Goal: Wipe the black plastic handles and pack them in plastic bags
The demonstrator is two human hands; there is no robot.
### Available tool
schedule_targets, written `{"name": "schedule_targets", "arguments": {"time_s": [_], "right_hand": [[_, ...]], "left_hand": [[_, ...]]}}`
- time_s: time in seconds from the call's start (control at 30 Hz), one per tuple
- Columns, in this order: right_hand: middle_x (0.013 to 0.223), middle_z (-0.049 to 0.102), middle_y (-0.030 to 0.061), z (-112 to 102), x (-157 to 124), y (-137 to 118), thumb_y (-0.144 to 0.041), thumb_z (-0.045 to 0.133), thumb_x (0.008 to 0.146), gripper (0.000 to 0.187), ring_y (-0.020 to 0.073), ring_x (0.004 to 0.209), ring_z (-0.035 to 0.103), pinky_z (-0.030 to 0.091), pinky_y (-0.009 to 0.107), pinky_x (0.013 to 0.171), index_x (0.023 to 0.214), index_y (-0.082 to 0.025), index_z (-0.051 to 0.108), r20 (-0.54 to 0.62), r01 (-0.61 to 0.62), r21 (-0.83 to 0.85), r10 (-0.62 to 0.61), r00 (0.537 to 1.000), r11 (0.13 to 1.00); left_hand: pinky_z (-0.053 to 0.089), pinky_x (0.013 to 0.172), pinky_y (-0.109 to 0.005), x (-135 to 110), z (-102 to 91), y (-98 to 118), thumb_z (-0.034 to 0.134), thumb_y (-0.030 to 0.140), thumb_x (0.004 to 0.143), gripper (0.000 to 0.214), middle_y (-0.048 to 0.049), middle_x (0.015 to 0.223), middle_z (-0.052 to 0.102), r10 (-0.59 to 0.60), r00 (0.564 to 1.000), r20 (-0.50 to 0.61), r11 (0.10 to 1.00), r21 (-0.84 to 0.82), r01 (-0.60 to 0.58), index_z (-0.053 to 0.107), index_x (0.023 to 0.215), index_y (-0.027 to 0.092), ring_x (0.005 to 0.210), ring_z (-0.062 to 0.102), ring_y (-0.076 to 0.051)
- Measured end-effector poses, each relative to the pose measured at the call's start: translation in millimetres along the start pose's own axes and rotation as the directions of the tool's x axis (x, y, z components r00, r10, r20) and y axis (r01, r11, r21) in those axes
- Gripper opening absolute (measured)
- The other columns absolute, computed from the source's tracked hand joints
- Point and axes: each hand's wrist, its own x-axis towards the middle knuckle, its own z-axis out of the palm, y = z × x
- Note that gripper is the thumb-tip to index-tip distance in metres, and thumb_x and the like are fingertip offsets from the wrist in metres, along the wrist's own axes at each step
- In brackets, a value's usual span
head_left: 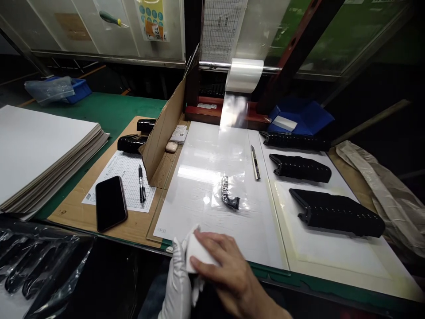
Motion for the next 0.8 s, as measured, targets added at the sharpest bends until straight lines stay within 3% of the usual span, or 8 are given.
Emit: {"name": "schedule_targets", "arguments": {"time_s": [0.1, 0.17, 0.23, 0.37, 0.47, 0.53, 0.7, 0.8], "right_hand": [[0.152, 0.048, 0.0101, -2.0, -2.9, 0.3, -0.001, 0.045, 0.093, 0.052, 0.0246, 0.133, 0.046, 0.047, 0.046, 0.098, 0.138, -0.026, 0.054, -0.092, -0.115, -0.085, 0.107, 0.990, 0.990], [0.154, 0.044, 0.0129, 1.5, -4.7, -3.7, -0.003, 0.047, 0.092, 0.050, 0.0274, 0.134, 0.046, 0.048, 0.048, 0.095, 0.136, -0.023, 0.054, -0.109, -0.059, -0.086, 0.049, 0.993, 0.995], [0.154, 0.044, 0.0144, 7.4, -7.0, -8.8, -0.003, 0.047, 0.092, 0.048, 0.0295, 0.134, 0.045, 0.048, 0.049, 0.094, 0.135, -0.021, 0.056, -0.106, -0.072, -0.114, 0.060, 0.993, 0.991], [0.153, 0.044, 0.0174, 21.6, -12.6, -18.1, -0.003, 0.050, 0.093, 0.051, 0.0323, 0.135, 0.044, 0.049, 0.050, 0.091, 0.141, -0.021, 0.053, -0.249, -0.330, -0.253, 0.269, 0.930, 0.909], [0.155, 0.042, 0.0178, 28.3, -15.5, -23.9, -0.001, 0.046, 0.092, 0.055, 0.0343, 0.136, 0.044, 0.049, 0.051, 0.089, 0.143, -0.021, 0.051, -0.294, -0.315, -0.261, 0.235, 0.926, 0.913], [0.154, 0.042, 0.0182, 29.2, -16.3, -26.0, -0.003, 0.046, 0.093, 0.054, 0.0351, 0.136, 0.045, 0.050, 0.051, 0.089, 0.145, -0.021, 0.051, -0.298, -0.390, -0.273, 0.308, 0.903, 0.879], [0.154, 0.043, 0.0188, 24.3, -20.7, -20.1, -0.003, 0.048, 0.093, 0.051, 0.0372, 0.135, 0.046, 0.052, 0.054, 0.088, 0.140, -0.021, 0.057, -0.291, -0.378, -0.287, 0.296, 0.910, 0.880], [0.153, 0.045, 0.0152, 9.5, -26.4, -11.2, -0.013, 0.049, 0.098, 0.045, 0.0373, 0.132, 0.050, 0.055, 0.056, 0.085, 0.140, -0.027, 0.058, -0.318, -0.449, -0.277, 0.360, 0.877, 0.850]], "left_hand": [[0.060, 0.060, -0.020, 0.7, 0.5, -1.3, 0.055, 0.074, 0.085, 0.071, -0.0096, 0.120, 0.075, -0.041, 0.998, -0.050, 0.999, 0.017, 0.042, 0.067, 0.132, 0.023, 0.092, 0.075, -0.021], [0.060, 0.067, -0.017, 1.1, -0.4, -1.6, 0.064, 0.074, 0.079, 0.070, -0.0095, 0.123, 0.073, 0.018, 0.998, -0.058, 0.999, 0.046, -0.015, 0.073, 0.123, 0.020, 0.101, 0.073, -0.022], [0.058, 0.060, -0.015, 0.2, 0.0, -0.7, 0.067, 0.073, 0.076, 0.072, -0.0100, 0.121, 0.074, 0.036, 0.997, -0.062, 0.997, 0.077, -0.031, 0.074, 0.122, 0.018, 0.100, 0.073, -0.022], [0.046, 0.037, -0.017, -2.8, 5.7, 2.8, 0.053, 0.079, 0.082, 0.082, -0.0104, 0.101, 0.078, 0.006, 0.997, -0.077, 0.988, 0.152, 0.006, 0.061, 0.138, 0.020, 0.071, 0.074, -0.019], [0.045, 0.036, -0.021, -2.5, 7.1, 1.6, 0.057, 0.078, 0.081, 0.083, -0.0080, 0.076, 0.076, 0.070, 0.997, -0.013, 0.971, 0.228, -0.065, 0.063, 0.136, 0.016, 0.054, 0.067, -0.018], [0.040, 0.032, -0.020, -1.7, 5.9, -1.7, 0.054, 0.076, 0.084, 0.081, -0.0025, 0.061, 0.070, 0.072, 0.997, 0.005, 0.957, 0.283, -0.071, 0.061, 0.138, 0.017, 0.041, 0.058, -0.015], [0.040, 0.035, -0.019, -0.1, 3.0, -8.9, 0.058, 0.073, 0.084, 0.077, 0.0034, 0.051, 0.056, 0.094, 0.995, 0.042, 0.924, 0.369, -0.103, 0.059, 0.135, 0.015, 0.040, 0.051, -0.013], [0.030, 0.033, -0.016, -0.3, 0.2, -2.6, 0.047, 0.070, 0.092, 0.076, 0.0070, 0.046, 0.048, 0.067, 0.996, 0.067, 0.901, 0.424, -0.089, 0.054, 0.138, 0.011, 0.034, 0.038, -0.009]]}}
